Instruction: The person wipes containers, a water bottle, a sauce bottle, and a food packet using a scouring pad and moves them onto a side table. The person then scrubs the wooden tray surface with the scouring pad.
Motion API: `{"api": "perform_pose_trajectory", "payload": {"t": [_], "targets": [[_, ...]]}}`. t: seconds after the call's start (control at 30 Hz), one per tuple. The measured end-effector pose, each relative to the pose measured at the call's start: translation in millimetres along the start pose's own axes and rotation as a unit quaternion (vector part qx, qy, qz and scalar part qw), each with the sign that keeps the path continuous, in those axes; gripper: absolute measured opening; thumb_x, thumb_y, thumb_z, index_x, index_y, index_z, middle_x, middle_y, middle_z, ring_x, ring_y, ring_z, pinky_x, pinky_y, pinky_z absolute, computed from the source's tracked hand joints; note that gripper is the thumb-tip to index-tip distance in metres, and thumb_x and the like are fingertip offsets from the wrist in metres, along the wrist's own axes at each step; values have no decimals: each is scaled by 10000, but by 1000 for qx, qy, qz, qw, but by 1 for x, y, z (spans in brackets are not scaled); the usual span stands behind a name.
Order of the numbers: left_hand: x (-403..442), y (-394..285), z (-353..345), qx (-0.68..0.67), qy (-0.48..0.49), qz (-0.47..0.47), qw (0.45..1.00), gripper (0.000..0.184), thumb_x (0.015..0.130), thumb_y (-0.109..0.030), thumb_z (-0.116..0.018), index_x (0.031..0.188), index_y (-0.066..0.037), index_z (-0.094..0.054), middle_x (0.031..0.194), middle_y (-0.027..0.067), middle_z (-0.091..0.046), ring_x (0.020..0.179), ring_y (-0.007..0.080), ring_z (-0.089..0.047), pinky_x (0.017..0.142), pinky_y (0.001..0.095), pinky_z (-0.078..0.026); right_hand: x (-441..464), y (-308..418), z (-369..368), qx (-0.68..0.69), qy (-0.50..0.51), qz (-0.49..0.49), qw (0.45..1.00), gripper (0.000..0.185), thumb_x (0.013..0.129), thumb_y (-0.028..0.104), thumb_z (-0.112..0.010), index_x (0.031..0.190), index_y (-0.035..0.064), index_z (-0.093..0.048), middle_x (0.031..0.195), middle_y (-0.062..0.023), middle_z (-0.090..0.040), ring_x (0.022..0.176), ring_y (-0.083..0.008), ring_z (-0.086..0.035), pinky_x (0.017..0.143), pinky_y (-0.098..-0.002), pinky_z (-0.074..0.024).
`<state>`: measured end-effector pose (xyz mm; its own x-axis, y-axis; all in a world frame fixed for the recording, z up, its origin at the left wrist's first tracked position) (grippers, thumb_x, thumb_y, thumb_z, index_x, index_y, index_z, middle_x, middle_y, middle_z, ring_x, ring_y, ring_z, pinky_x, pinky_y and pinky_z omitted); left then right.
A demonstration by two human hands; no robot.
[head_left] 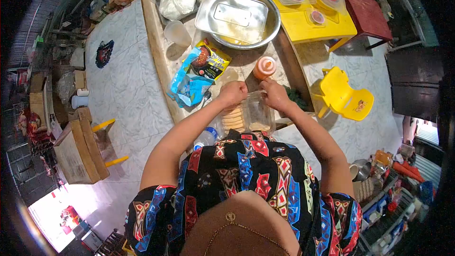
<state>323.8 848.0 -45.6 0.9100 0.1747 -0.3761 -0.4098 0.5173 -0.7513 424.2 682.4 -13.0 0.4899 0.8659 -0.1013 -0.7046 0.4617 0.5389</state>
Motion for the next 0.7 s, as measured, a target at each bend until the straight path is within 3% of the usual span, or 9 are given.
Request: {"api": "perform_pose_trajectory", "payload": {"t": [0.17, 0.23, 0.27, 0.33, 0.37, 0.43, 0.47, 0.53, 0.7], "targets": [[6, 18, -3, -40, 45, 13, 998, 125, 662, -105, -633, 725, -44, -543, 652, 17, -540, 607, 104, -496, 561, 251, -424, -11, 4, 1, 80, -6, -41, 996, 252, 713, 127, -618, 935, 28, -551, 920, -144, -522, 874, -336, -540, 718, -408, -453], [9, 27, -3, -115, 62, 7, 991, 147, 687, -106, -646, 720, -53, -514, 664, -13, -523, 617, 85, -471, 562, 232, -408, -18, -3, 4, 222, -10, -126, 967, 292, 745, 199, -621, 1002, 69, -578, 977, -163, -537, 851, -326, -556, 736, -401, -456], [12, 31, -3, -114, 63, 6, 992, 147, 687, -106, -646, 720, -53, -514, 664, -13, -523, 617, 85, -471, 562, 232, -408, -23, -19, -1, 222, -11, -127, 967, 292, 745, 199, -621, 1002, 69, -578, 977, -163, -537, 851, -326, -556, 736, -401, -456], [18, 33, -3, -132, 119, -31, 984, 170, 724, -110, -644, 698, -60, -484, 665, -33, -497, 617, 75, -448, 561, 216, -386, -32, -48, -10, 62, -102, -44, 992, 363, 753, 225, -615, 1100, 135, -557, 1040, -138, -523, 934, -305, -532, 757, -400, -461], [21, 32, 1, -131, 120, -32, 984, 170, 724, -110, -644, 698, -60, -484, 665, -33, -497, 617, 75, -448, 561, 216, -386, -38, -54, -12, 63, -103, -45, 992, 363, 753, 225, -615, 1100, 135, -557, 1040, -138, -523, 934, -305, -532, 757, -400, -461], [25, 32, 9, -98, 183, -77, 975, 183, 762, -125, -632, 702, -63, -471, 679, -35, -497, 650, 67, -446, 598, 214, -389, -52, -61, -16, -128, 20, -113, 985, 413, 739, 224, -623, 1141, 195, -533, 1141, -120, -471, 1014, -330, -486, 781, -413, -463], [27, 32, 11, -96, 187, -80, 974, 183, 762, -125, -632, 702, -63, -471, 679, -35, -497, 650, 67, -446, 598, 214, -389, -53, -64, -20, -154, 80, -147, 974, 549, 670, 158, -652, 1191, 231, -496, 1245, -122, -412, 970, -370, -486, 803, -426, -466], [28, 27, 16, -120, 203, -134, 962, 235, 741, -227, -674, 734, -48, -522, 676, 19, -546, 676, 108, -494, 647, 275, -429, -56, -63, -23, -152, 84, -170, 970, 512, 687, 137, -629, 1174, 231, -506, 1224, -127, -407, 984, -374, -483, 794, -435, -466], [22, 22, 30, -129, 207, -135, 960, 281, 792, -283, -641, 743, -40, -507, 717, 19, -547, 699, 103, -486, 658, 263, -420, -52, -90, -38, -82, 78, -191, 975, 481, 669, 55, -562, 1134, 177, -542, 1137, -158, -459, 957, -382, -516, 786, -437, -469]]}}
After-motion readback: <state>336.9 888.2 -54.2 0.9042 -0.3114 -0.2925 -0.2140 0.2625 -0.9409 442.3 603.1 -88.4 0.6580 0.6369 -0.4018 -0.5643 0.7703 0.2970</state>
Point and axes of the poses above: each hand's wrist, its own x-axis towards the middle knuckle, its own z-axis out of the back of the hand, y = z × x, the point moved 1 cm from there along x, towards the middle knuckle
